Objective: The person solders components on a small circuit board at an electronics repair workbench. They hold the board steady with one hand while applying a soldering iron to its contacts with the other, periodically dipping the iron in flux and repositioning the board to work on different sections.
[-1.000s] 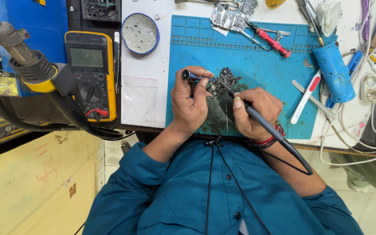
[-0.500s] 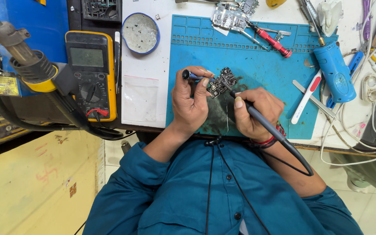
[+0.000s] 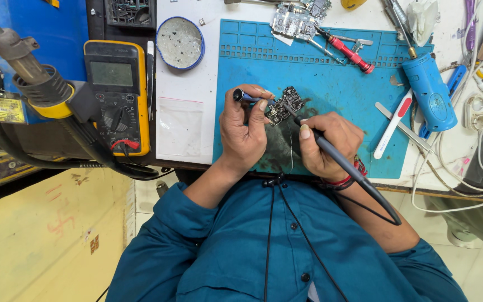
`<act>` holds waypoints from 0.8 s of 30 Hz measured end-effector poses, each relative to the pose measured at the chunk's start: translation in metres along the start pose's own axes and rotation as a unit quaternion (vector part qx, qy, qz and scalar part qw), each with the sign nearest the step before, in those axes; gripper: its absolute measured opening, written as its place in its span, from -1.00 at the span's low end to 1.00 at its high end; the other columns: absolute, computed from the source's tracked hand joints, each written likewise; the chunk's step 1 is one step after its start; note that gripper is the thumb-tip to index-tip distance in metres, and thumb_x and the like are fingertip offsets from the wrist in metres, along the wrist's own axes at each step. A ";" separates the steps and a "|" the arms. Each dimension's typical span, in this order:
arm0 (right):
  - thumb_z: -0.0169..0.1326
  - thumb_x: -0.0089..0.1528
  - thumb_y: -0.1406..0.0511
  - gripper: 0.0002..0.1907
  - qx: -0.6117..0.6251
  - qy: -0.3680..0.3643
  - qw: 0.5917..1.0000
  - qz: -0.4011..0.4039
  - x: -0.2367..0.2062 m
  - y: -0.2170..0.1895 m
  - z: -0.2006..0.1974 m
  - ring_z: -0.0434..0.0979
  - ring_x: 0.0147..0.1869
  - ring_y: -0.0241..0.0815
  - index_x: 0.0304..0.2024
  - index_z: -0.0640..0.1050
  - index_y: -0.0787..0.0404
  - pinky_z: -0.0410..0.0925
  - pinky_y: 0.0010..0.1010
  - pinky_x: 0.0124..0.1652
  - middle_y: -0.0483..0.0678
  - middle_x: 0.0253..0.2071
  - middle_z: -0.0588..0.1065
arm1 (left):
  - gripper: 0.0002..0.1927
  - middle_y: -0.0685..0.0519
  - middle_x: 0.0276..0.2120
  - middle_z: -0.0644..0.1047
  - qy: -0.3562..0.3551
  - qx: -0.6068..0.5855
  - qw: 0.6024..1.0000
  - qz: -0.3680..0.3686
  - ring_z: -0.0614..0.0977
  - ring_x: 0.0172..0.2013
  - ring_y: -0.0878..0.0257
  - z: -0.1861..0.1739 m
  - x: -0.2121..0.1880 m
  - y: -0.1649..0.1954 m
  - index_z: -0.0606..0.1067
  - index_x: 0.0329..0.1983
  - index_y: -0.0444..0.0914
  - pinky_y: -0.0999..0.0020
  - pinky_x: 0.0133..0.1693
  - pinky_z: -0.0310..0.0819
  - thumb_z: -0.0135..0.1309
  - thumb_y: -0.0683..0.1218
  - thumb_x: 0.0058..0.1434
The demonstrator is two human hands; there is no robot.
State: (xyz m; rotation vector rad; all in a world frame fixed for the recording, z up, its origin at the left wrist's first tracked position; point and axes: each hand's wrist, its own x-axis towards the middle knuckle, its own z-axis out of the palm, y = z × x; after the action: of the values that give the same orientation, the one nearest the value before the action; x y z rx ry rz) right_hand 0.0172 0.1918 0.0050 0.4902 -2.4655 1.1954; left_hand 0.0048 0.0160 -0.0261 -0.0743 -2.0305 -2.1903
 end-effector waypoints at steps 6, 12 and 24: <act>0.13 0.34 0.42 -0.94 0.006 0.003 1.000 -0.008 0.000 0.000 0.000 0.52 -0.41 -0.08 -0.24 0.51 0.29 0.34 -0.34 -0.36 0.03 -0.36 0.55 | -0.84 0.02 -0.01 0.52 0.000 -0.006 1.000 -0.003 0.64 -0.03 0.37 0.000 0.000 -0.001 0.31 0.11 -0.25 0.53 -0.23 0.59 -0.05 -0.27 0.53; 0.13 0.34 0.42 -0.94 0.008 -0.001 1.000 -0.009 0.000 0.000 -0.001 0.53 -0.41 -0.08 -0.24 0.51 0.28 0.34 -0.34 -0.36 0.01 -0.37 0.55 | -0.84 0.02 -0.01 0.52 0.000 -0.002 1.000 -0.003 0.64 -0.04 0.37 0.000 0.000 -0.001 0.31 0.10 -0.26 0.54 -0.23 0.59 -0.05 -0.27 0.53; 0.14 0.34 0.41 -0.93 0.015 0.013 1.000 -0.002 0.001 -0.001 -0.001 0.52 -0.41 -0.07 -0.23 0.50 0.28 0.34 -0.38 -0.41 0.02 -0.37 0.54 | -0.83 0.02 -0.01 0.52 0.003 -0.003 1.000 -0.009 0.65 -0.04 0.37 0.001 0.000 0.000 0.32 0.10 -0.26 0.54 -0.23 0.59 -0.04 -0.28 0.52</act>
State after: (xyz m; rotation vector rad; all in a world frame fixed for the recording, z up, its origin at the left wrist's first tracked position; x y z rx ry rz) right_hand 0.0170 0.1918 0.0067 0.4843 -2.4268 1.2315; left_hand 0.0044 0.0170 -0.0263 -0.0519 -2.0299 -2.2040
